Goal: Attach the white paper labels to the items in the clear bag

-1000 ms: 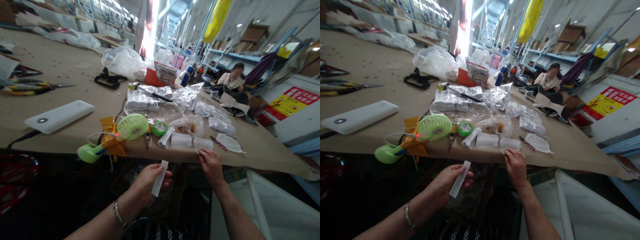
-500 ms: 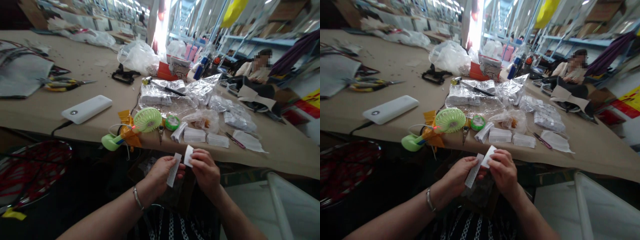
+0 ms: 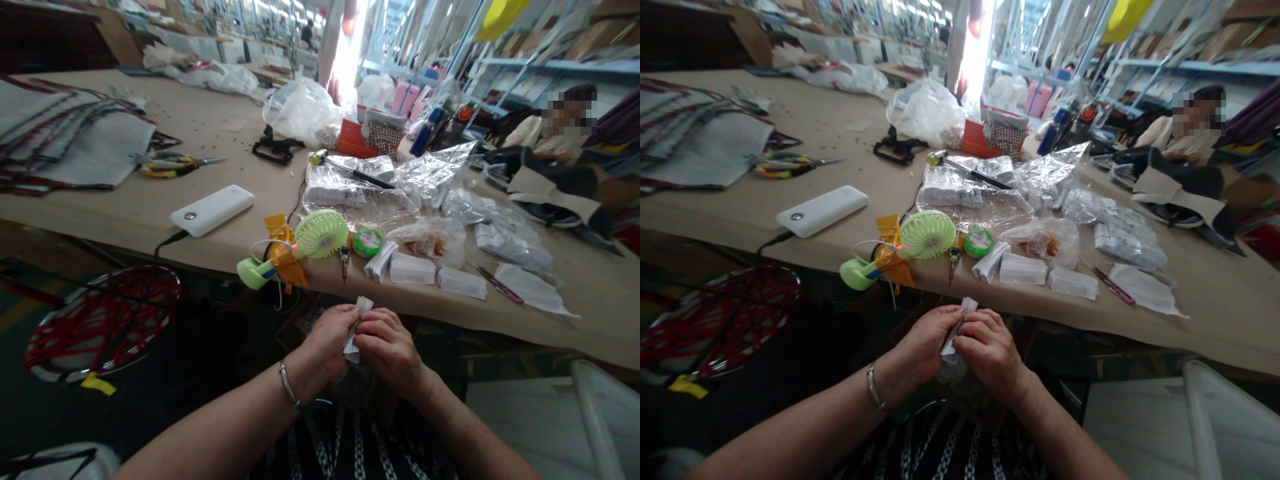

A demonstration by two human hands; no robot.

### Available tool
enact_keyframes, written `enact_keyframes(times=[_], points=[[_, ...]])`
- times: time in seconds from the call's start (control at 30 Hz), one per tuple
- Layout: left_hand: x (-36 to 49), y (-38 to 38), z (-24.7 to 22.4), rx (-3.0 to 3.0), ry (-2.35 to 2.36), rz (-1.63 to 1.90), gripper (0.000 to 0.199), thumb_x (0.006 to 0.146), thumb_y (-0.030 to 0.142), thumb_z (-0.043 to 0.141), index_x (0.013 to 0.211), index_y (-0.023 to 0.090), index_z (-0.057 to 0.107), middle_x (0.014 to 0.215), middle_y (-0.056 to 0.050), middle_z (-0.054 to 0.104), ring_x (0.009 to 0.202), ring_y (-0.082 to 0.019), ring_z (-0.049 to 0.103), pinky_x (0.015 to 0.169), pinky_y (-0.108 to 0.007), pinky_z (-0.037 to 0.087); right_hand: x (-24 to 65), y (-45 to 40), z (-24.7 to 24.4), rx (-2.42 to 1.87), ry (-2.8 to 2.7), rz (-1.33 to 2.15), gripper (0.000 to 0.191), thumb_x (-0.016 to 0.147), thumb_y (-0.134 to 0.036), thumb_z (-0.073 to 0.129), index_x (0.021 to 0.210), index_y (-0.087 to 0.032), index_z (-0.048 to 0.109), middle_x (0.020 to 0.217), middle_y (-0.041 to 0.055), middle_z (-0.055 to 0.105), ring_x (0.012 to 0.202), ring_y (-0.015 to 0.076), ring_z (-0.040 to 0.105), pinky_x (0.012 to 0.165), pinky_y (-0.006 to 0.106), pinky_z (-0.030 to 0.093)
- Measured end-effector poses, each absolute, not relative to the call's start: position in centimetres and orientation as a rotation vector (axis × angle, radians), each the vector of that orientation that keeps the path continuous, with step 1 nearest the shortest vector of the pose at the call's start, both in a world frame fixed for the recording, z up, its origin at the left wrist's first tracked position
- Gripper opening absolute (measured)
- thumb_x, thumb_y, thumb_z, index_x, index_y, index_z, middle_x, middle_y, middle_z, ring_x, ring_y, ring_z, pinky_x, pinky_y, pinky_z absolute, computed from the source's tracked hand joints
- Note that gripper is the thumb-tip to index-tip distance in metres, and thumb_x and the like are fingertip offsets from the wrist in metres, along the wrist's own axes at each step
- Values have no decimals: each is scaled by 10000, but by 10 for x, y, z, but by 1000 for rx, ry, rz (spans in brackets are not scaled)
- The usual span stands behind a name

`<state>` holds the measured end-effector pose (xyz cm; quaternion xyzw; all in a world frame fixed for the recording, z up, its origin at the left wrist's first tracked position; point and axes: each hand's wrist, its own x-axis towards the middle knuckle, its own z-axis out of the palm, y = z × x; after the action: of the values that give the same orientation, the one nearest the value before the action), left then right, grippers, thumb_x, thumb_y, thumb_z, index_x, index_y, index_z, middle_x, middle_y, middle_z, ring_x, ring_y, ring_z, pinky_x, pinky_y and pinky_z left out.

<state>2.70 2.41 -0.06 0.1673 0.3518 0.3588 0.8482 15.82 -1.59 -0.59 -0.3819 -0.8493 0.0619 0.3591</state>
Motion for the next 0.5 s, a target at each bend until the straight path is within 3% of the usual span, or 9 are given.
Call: enact_keyframes(times=[0.5], points=[[26, 21, -1, 394, 768, 770, 216, 618, 276, 711, 638, 103, 584, 595, -25, 581, 494, -74, 495, 446, -180, 334, 158, -19, -8, -988, -2200, 234, 145, 826, -125, 531, 903, -215, 616, 891, 40, 641, 980, 199, 549, 904, 412, 415]])
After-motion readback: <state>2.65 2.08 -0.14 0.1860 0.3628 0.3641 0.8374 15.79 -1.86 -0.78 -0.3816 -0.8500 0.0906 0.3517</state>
